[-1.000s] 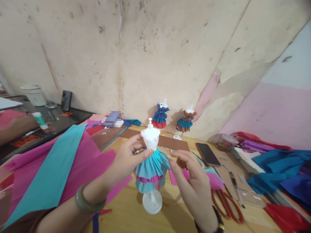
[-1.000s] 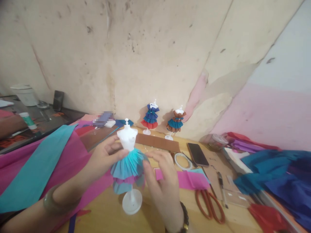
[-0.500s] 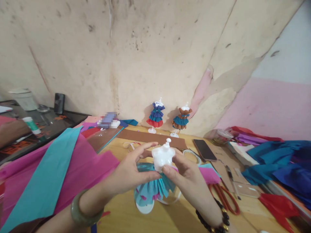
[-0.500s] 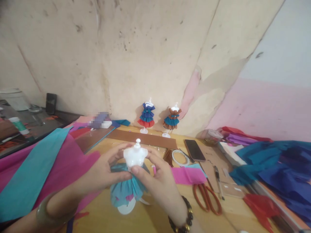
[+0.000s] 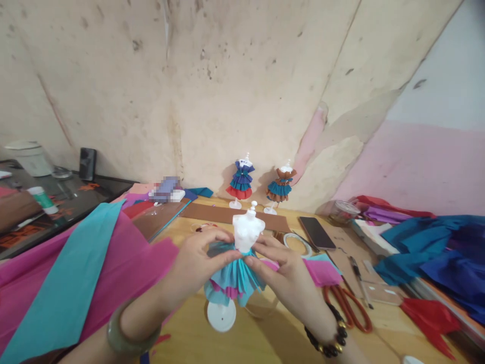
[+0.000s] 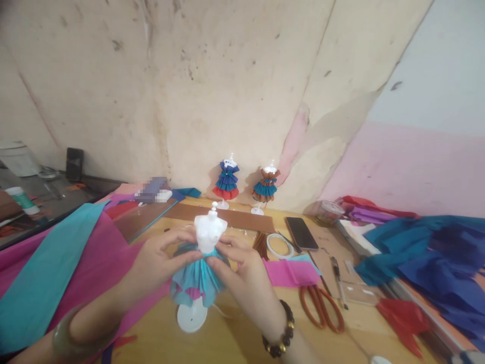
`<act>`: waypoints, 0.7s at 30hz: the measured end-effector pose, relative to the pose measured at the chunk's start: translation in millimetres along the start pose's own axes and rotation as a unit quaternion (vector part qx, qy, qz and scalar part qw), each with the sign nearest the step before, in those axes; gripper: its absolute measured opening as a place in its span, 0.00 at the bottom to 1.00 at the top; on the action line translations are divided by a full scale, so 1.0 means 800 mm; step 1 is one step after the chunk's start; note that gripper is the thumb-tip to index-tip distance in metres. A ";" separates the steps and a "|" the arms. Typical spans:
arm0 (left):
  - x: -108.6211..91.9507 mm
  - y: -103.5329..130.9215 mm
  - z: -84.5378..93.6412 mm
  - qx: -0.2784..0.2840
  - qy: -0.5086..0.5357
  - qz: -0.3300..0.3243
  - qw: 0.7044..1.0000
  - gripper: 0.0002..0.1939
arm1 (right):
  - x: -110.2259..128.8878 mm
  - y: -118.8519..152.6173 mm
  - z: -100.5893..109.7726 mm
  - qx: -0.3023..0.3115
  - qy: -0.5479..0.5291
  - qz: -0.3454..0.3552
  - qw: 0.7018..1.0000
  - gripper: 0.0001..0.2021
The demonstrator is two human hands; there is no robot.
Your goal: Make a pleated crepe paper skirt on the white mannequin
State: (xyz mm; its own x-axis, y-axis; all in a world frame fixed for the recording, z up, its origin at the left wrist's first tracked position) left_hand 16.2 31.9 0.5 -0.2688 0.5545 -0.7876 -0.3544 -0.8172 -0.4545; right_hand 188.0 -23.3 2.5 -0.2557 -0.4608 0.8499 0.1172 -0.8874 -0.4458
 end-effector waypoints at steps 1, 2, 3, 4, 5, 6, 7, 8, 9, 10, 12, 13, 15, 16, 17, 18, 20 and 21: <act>-0.001 0.000 0.000 0.003 -0.010 -0.017 1.000 0.06 | 0.001 0.001 -0.001 -0.003 0.009 0.009 1.000 0.10; -0.004 0.000 0.000 0.007 -0.017 -0.036 0.999 0.05 | 0.002 0.002 -0.002 -0.007 0.019 0.018 1.000 0.10; -0.006 -0.001 -0.001 0.013 -0.023 -0.055 0.998 0.05 | 0.003 0.003 -0.003 -0.012 0.029 0.028 0.999 0.11; -0.009 -0.001 -0.002 0.017 -0.031 -0.073 0.997 0.04 | 0.004 0.004 -0.005 -0.018 0.040 0.038 0.998 0.11; -0.011 -0.001 -0.002 0.020 -0.040 -0.088 0.995 0.05 | 0.005 0.004 -0.006 -0.026 0.050 0.048 0.997 0.11; -0.012 -0.001 -0.003 0.021 -0.049 -0.097 0.994 0.05 | 0.006 0.005 -0.007 -0.033 0.057 0.055 0.996 0.11; -0.012 0.000 -0.003 0.020 -0.054 -0.100 0.993 0.04 | 0.007 0.005 -0.008 -0.039 0.061 0.059 0.996 0.11; -0.011 0.000 -0.003 0.016 -0.055 -0.094 0.994 0.04 | 0.007 0.005 -0.008 -0.045 0.060 0.057 0.996 0.11; -0.009 0.000 -0.003 0.012 -0.050 -0.084 0.995 0.04 | 0.007 0.005 -0.008 -0.047 0.056 0.049 0.996 0.11; -0.007 0.000 -0.003 0.008 -0.040 -0.069 0.997 0.04 | 0.007 0.004 -0.006 -0.045 0.048 0.036 0.997 0.11; -0.002 0.000 -0.004 0.008 -0.019 -0.041 0.999 0.05 | 0.006 0.003 -0.002 -0.027 0.025 0.003 0.999 0.11; 0.000 0.000 -0.004 0.010 -0.010 -0.031 0.999 0.06 | 0.005 0.003 0.000 -0.015 0.008 -0.018 1.000 0.11; 0.001 -0.001 -0.005 0.020 -0.004 -0.019 1.000 0.07 | 0.002 0.001 0.006 0.005 -0.034 -0.060 0.998 0.13; 0.000 -0.001 -0.005 0.026 -0.006 -0.021 0.999 0.08 | 0.001 0.001 0.008 0.011 -0.051 -0.074 0.996 0.14; -0.002 -0.002 -0.005 0.032 -0.010 -0.027 0.999 0.08 | 0.000 0.000 0.009 0.014 -0.063 -0.079 0.995 0.14; -0.004 -0.002 -0.004 0.037 -0.015 -0.036 0.999 0.07 | -0.001 -0.001 0.010 0.014 -0.067 -0.074 0.995 0.14; -0.008 -0.002 -0.003 0.048 -0.022 -0.052 0.997 0.07 | -0.003 -0.003 0.009 0.011 -0.061 -0.050 0.997 0.12; -0.009 -0.002 -0.003 0.050 -0.021 -0.055 0.997 0.07 | -0.004 -0.003 0.008 0.007 -0.057 -0.040 0.998 0.11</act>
State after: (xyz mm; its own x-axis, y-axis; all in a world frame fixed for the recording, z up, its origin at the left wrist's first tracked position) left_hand 20.7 28.9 6.4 -0.2605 0.6479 -0.7158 -0.4711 -0.7324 -0.4915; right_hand 194.7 -19.5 2.5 -0.1537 -0.3856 0.9098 0.1144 -0.9215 -0.3712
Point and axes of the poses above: each hand's wrist, its own y-axis away from the middle knuckle, its own z-axis out of the back of the hand, x = y × z, the point moved 4 cm from there along -y, towards the middle knuckle, and after that the axes turned 8 degrees about -y, right-handed, at the moved point
